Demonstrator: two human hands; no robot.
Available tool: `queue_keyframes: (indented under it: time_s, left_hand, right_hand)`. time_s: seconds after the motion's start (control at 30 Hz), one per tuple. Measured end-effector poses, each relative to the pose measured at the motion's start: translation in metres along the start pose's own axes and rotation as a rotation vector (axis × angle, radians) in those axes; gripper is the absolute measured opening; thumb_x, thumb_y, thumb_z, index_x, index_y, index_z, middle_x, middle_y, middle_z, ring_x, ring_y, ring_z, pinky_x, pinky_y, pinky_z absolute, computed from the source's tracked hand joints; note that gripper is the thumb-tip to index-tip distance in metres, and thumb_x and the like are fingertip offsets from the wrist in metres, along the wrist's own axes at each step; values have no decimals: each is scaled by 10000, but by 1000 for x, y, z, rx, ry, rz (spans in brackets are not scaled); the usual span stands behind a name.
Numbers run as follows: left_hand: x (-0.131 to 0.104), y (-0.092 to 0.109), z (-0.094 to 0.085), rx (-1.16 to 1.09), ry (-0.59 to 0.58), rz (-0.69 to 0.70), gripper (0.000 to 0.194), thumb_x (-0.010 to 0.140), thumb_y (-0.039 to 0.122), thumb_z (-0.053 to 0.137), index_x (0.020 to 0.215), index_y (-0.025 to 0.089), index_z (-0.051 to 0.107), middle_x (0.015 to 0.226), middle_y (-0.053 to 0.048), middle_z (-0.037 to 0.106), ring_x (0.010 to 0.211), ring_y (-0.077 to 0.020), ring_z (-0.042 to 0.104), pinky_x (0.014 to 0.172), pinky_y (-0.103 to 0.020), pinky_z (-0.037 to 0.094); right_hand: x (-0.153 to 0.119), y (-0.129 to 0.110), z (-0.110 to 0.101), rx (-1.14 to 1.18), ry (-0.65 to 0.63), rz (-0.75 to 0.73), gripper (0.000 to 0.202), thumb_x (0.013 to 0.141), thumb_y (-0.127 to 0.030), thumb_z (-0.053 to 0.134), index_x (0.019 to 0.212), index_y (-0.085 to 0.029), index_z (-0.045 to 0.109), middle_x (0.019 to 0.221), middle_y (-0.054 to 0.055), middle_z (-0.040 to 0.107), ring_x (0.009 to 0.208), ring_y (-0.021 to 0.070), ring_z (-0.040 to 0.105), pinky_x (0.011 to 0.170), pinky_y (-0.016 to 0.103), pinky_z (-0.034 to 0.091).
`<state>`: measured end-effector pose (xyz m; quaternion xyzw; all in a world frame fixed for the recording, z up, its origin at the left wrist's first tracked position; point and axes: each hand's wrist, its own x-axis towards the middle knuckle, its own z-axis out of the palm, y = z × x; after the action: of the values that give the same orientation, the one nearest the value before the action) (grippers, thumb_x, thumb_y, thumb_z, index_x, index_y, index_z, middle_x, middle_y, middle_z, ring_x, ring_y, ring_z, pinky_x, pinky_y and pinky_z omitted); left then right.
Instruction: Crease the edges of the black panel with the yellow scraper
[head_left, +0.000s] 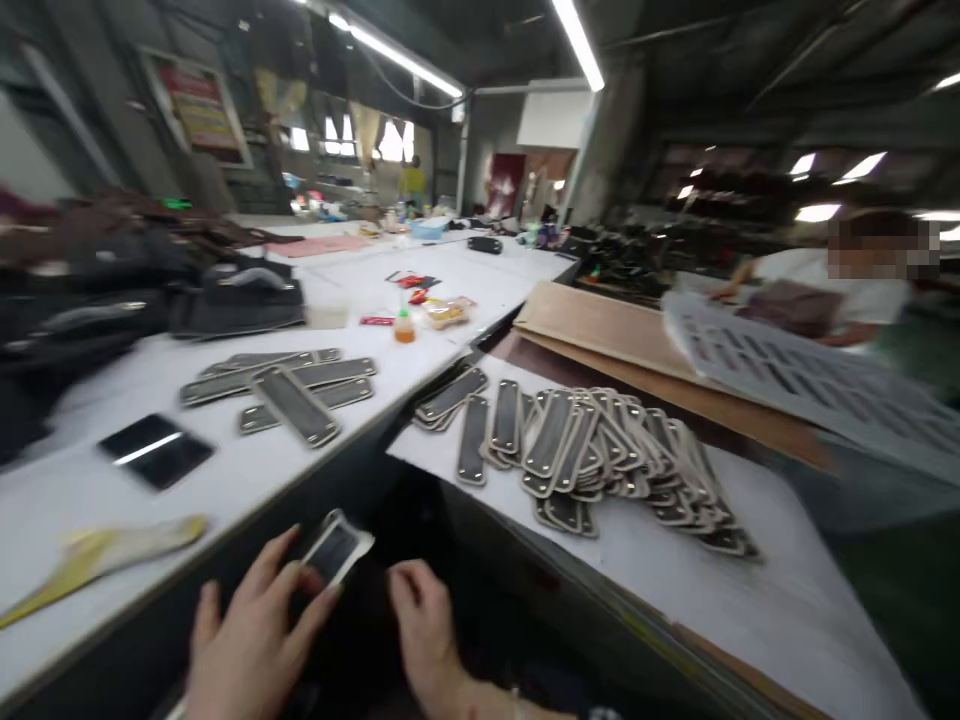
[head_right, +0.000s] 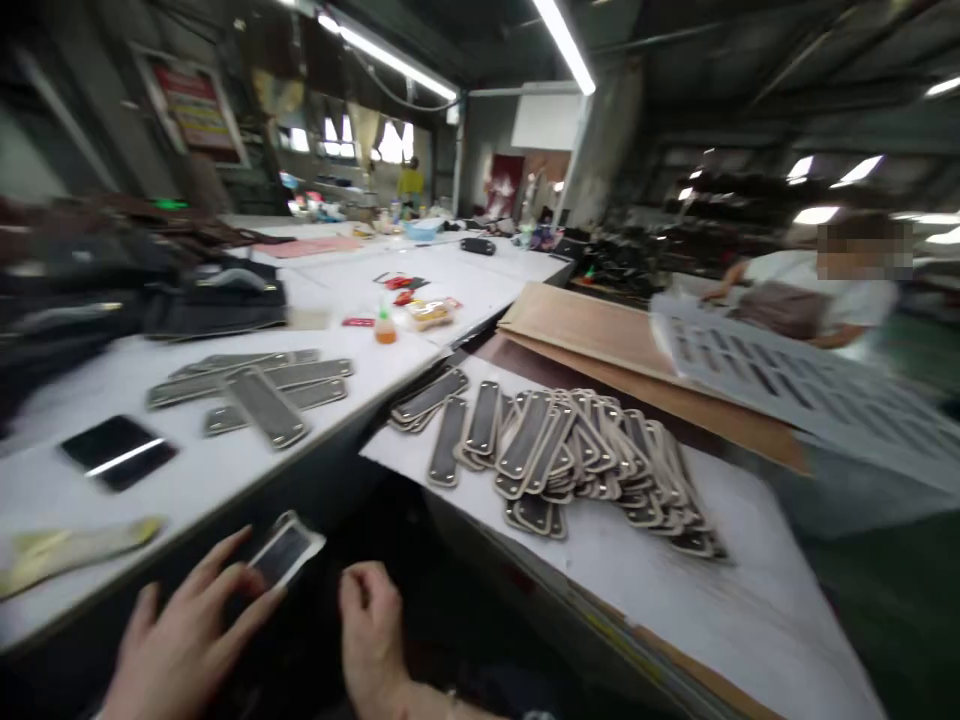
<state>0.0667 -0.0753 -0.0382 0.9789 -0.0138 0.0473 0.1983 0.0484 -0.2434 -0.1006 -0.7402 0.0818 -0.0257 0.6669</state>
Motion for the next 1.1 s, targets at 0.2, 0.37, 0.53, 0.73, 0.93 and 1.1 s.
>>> queue_keyframes:
  time_s: [0.2, 0.37, 0.53, 0.73, 0.93, 1.1]
  left_hand:
    - [-30, 27, -23, 39, 118, -173, 89, 855, 248, 614, 774, 238, 648, 1191, -50, 623, 1154, -248, 531, 1118, -554, 158]
    - [-47, 39, -25, -11, 214, -287, 91, 867, 235, 627, 779, 231, 647, 918, -15, 652, 926, -236, 573, 928, -483, 285]
    - [-47, 41, -22, -34, 225, -299, 112, 875, 224, 617, 764, 223, 627, 814, 6, 627, 855, -223, 563, 879, -450, 272]
    - [-46, 44, -21, -8, 224, -320, 110, 858, 195, 610, 750, 213, 604, 792, 10, 613, 836, -225, 558, 893, -450, 264]
    - [-57, 42, -20, -5, 225, -323, 120, 869, 191, 552, 759, 207, 595, 799, -11, 615, 827, -228, 570, 873, -440, 282]
    - [-64, 41, -24, -32, 265, -317, 112, 869, 185, 537, 777, 212, 595, 816, -12, 632, 834, -228, 588, 854, -449, 285]
  right_hand:
    - [1, -5, -18, -108, -275, -586, 353, 957, -209, 471, 1290, -234, 586, 1306, 79, 535, 1239, 226, 468, 1083, 394, 356]
    - [3, -10, -10, -460, -304, -1061, 459, 937, -49, 447, 1387, -134, 477, 1330, 128, 513, 1303, 271, 404, 1071, 473, 352]
    - [3, -13, -9, -589, -303, -1144, 440, 935, -49, 444, 1370, -97, 490, 1348, 143, 506, 1313, 292, 400, 1077, 491, 328]
    - [-2, -13, -1, -550, -300, -1171, 431, 932, -37, 448, 1358, -78, 500, 1329, 152, 525, 1312, 292, 410, 1081, 486, 346]
    - [-7, -8, 3, -499, -318, -1178, 430, 926, -45, 460, 1351, -94, 509, 1264, 156, 578, 1266, 297, 471, 1042, 527, 416]
    - [-13, -10, 8, -460, -336, -1176, 440, 927, -50, 452, 1361, -106, 503, 1247, 152, 590, 1241, 294, 496, 1012, 534, 457]
